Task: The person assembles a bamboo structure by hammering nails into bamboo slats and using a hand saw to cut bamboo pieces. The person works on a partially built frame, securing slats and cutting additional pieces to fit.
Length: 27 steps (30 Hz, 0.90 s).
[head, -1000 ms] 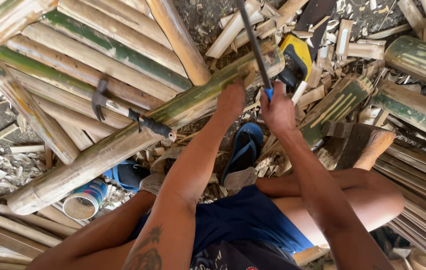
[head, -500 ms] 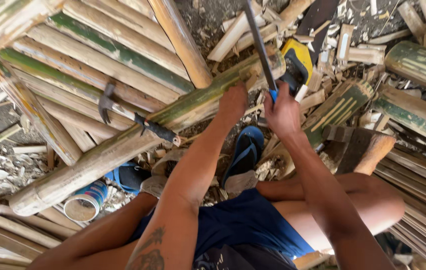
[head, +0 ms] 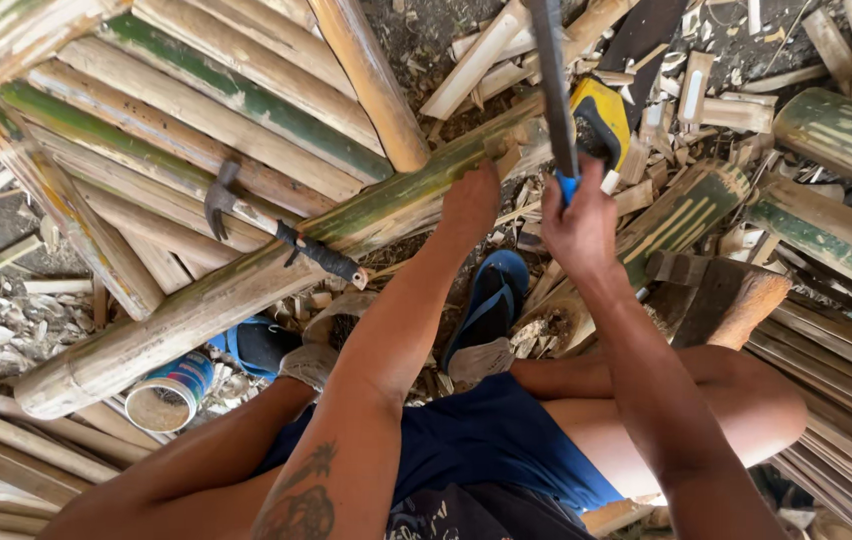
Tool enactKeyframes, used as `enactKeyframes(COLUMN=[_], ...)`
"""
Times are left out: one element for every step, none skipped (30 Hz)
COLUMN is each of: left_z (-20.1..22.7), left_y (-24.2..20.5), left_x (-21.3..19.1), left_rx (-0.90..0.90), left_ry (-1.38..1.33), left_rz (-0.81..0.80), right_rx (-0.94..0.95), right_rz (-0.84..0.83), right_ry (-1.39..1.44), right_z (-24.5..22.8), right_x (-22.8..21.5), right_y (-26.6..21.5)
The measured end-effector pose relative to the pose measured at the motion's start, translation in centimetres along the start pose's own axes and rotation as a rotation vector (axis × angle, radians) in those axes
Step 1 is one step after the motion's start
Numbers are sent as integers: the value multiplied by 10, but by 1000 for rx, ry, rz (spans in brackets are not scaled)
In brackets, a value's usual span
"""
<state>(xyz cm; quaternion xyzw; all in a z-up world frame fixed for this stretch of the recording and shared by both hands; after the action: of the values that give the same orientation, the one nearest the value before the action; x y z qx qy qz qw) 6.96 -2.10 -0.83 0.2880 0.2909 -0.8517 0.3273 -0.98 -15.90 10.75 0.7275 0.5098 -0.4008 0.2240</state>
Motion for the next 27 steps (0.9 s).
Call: enactKeyframes(left_z=[-3,-5,-7,-9,-9,-7,-5,0,6,10,8,4,-8,-24,-45,-64,-87,-109,-130,-154,-177,-200,-222,-239,-255,-270,-284], left_y=[2,4,4,4,8,9,10,10,3,-7,-15,-25,-44,-65,-93,-119,-143,-172,-200,-225,-249,-275,-300,-319,-332,-343,-351], left_x=[2,5,7,9,8,6,-4,-14,-19,-24,-40,-60,-82,-106,-133,-161,-189,-217,-240,-258,-269,-276,-281,-280,-274,-267,-257], left_rx=[-7,-14,-21,-22,-18,-15,1,17,25,42,51,61,30,-1,-39,-52,-67,-8,56,70,89,108,137,165,152,139,132], left_ry=[-24,-49,-72,-70,-65,-61,-42,-22,-14,6,28,50,64,76,92,151,204,307,412,422,427,521,617,712,727,741,752], left_rz=[14,28,41,25,21,18,61,104,137,66,9,-48,-94,-140,-175,-161,-148,-63,18,44,66,72,68,62,39,16,-9], right_rx=[-38,14,67,119,138,157,172,182,197,212,226,240,248,108,-47,-50,-57,-230,-397,-563,-563,-557,-533,-511,-482,-474,-460], right_rz=[45,27,9,-9,-76,-139,-200,-189,-191,-194,-183,-172,-185,-150,-111,-105,-96,9,118,228,91,-50,-189,-289,-384,-432,-480], right_ry=[89,139,190,241,27,-188,-396,-362,-337,-312,-295,-279,-261,-318,-360,-451,-548,-535,-517,-487,-334,-185,-42,-26,-13,28,65], right_z=[-1,1,3,6,7,10,12,13,19,23,22,18,9,-7,-28,-44,-59,-86,-108,-133,-152,-172,-188,-204,-220,-238,-253], right_x=[-4,0,7,15,28,39,51,56,57,57,56,51,54,49,49,52,54,58,62,72,95,124,147,176,208,235,260], right_y=[-2,-2,0,1,8,13,19,25,24,23,30,37,38,43,50,51,54,46,33,22,13,1,-11,-27,-47,-64,-79])
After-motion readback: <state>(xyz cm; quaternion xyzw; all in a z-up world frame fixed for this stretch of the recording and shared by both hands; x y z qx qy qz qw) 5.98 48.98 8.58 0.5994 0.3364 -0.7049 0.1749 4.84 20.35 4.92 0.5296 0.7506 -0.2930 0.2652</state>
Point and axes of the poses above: each hand's wrist, its own y-axis towards the middle knuckle, its own x-axis out of the palm, z = x × y, the point moved 5 cm from there along y, towards the middle knuckle, and after that the axes turned 11 degrees about x, right-handed, at the moved point
